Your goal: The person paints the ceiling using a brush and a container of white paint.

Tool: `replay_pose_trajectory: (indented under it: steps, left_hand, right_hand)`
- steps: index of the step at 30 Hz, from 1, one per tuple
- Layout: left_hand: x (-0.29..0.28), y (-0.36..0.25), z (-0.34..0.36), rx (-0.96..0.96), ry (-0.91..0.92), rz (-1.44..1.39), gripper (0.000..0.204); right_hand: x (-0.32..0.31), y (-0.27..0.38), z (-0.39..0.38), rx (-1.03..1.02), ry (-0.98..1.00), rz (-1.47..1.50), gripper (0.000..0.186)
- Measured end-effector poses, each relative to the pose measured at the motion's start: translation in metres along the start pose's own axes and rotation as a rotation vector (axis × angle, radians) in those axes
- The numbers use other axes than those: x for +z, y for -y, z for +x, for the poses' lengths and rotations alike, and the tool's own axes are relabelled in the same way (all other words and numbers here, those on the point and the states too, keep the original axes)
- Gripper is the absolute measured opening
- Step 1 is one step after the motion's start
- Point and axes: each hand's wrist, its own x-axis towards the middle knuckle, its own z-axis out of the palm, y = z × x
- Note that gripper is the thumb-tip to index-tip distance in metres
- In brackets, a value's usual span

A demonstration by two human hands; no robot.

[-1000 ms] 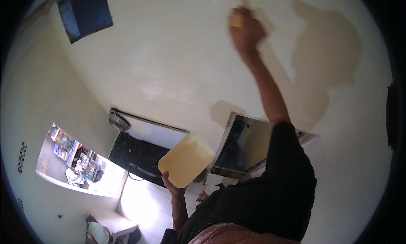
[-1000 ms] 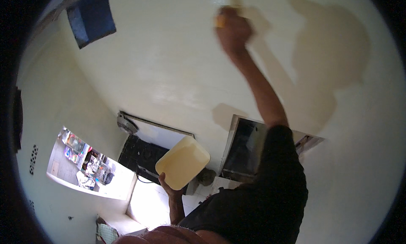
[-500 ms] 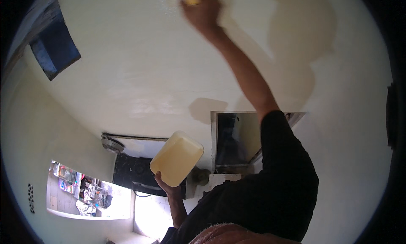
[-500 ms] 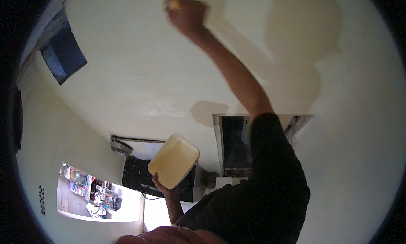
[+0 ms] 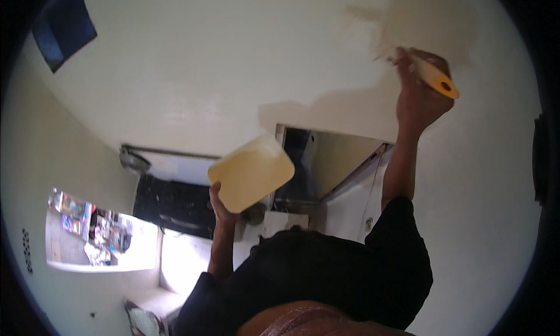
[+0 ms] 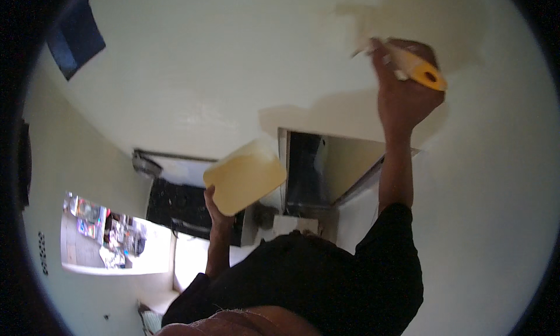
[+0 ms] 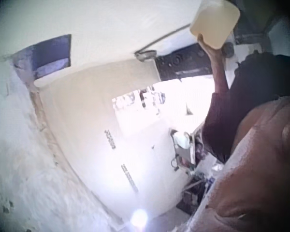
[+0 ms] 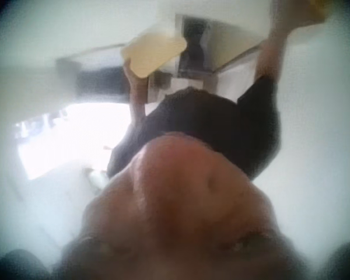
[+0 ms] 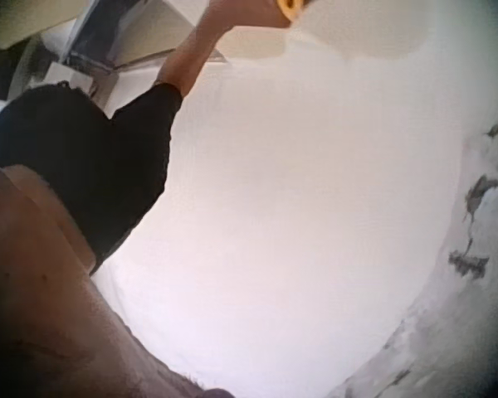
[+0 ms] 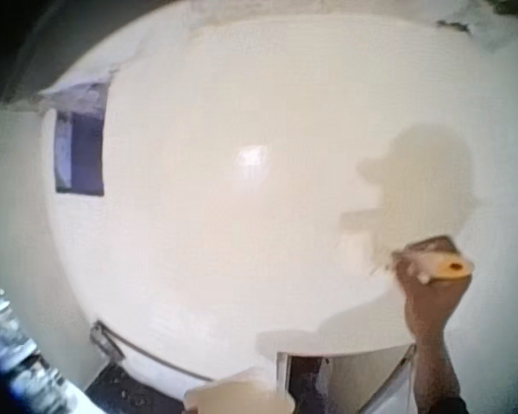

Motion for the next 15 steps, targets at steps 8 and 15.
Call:
replay_pose_trajectory:
  steps: [8, 15]
  left_hand:
    - [0.039, -0.004, 0.007, -0.031, -0.009, 0.166, 0.043]
    - [0.055, 0.005, 0.015, -0.073, 0.068, 0.246, 0.051]
  right_hand:
    - [0.046, 0.022, -0.116, 0.403, 1.03, 0.492, 0.017]
    - [0.057, -0.003, -0.159, 0.345, 1.359, 0.303, 0.025]
